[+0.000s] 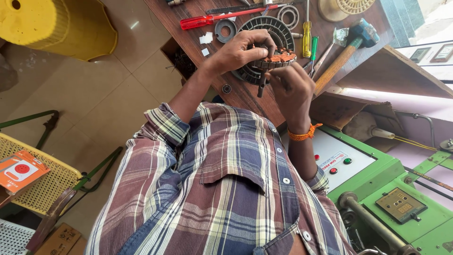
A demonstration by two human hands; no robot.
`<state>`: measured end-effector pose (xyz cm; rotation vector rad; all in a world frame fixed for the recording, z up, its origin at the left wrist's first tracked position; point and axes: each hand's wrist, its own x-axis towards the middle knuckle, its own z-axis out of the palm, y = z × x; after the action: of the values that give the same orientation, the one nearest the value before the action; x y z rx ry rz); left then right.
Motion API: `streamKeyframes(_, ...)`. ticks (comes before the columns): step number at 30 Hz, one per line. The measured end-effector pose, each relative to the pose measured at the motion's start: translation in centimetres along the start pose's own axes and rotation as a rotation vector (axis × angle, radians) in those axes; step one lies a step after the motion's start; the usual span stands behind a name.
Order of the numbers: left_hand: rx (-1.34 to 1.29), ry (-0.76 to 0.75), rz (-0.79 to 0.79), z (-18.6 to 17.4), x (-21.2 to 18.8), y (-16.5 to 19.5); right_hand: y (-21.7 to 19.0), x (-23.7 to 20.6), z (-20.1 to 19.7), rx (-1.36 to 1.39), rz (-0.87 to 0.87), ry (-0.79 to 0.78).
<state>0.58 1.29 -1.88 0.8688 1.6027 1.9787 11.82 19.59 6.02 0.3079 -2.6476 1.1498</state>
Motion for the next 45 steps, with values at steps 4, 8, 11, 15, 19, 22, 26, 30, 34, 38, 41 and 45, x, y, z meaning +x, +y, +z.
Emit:
streamKeyframes(4, 0.155, 0.017, 0.059, -0.1, -0.5, 1.3, 0.8, -1.5, 1.3, 0.007, -0.078, 0.040)
streamKeyframes(8, 0.651, 0.169, 0.135, 2.5, -1.2, 2.6, 2.4, -3.3, 1.8, 0.010, -0.034, 0.107)
streamKeyframes(11, 0.868, 0.359, 0.088, 5.4, -1.6, 2.5, 3.3, -4.1, 1.6, 0.020, 0.020, 0.087)
streamKeyframes(15, 0.810, 0.447, 0.175, 6.3, -2.3, 1.2, 4.5, -3.1, 0.5, -0.024, 0.013, 0.171)
streamKeyframes(19, 0.833, 0.445, 0.271, 5.6, -2.4, -0.3, 4.9, -1.3, -0.8, -0.071, -0.051, 0.196)
streamKeyframes(22, 0.869, 0.475, 0.301, 5.6, -2.1, -0.9, 4.9, 0.0, -1.6, -0.074, -0.101, 0.156)
streamKeyframes(26, 0.896, 0.477, 0.294, 5.9, -2.1, -1.0, 4.6, 0.6, -2.5, -0.015, -0.060, 0.068)
streamKeyframes(30, 0.924, 0.482, 0.319, 5.9, -2.3, -1.2, 4.2, 0.8, -2.6, 0.013, -0.045, 0.008)
streamKeyframes(34, 0.917, 0.474, 0.327, 5.7, -2.3, -1.5, 4.2, 2.0, -2.3, 0.014, -0.072, -0.013)
streamKeyframes(38, 0.910, 0.461, 0.329, 5.4, -2.3, -1.6, 4.3, 3.4, -2.5, 0.034, -0.116, -0.043)
streamKeyframes(41, 0.919, 0.456, 0.352, 5.3, -2.2, -1.2, 4.3, 4.4, -2.2, 0.016, -0.132, -0.063)
streamKeyframes(45, 0.905, 0.437, 0.316, 5.2, -2.0, 0.2, 4.2, 5.4, -1.5, -0.032, -0.153, -0.022)
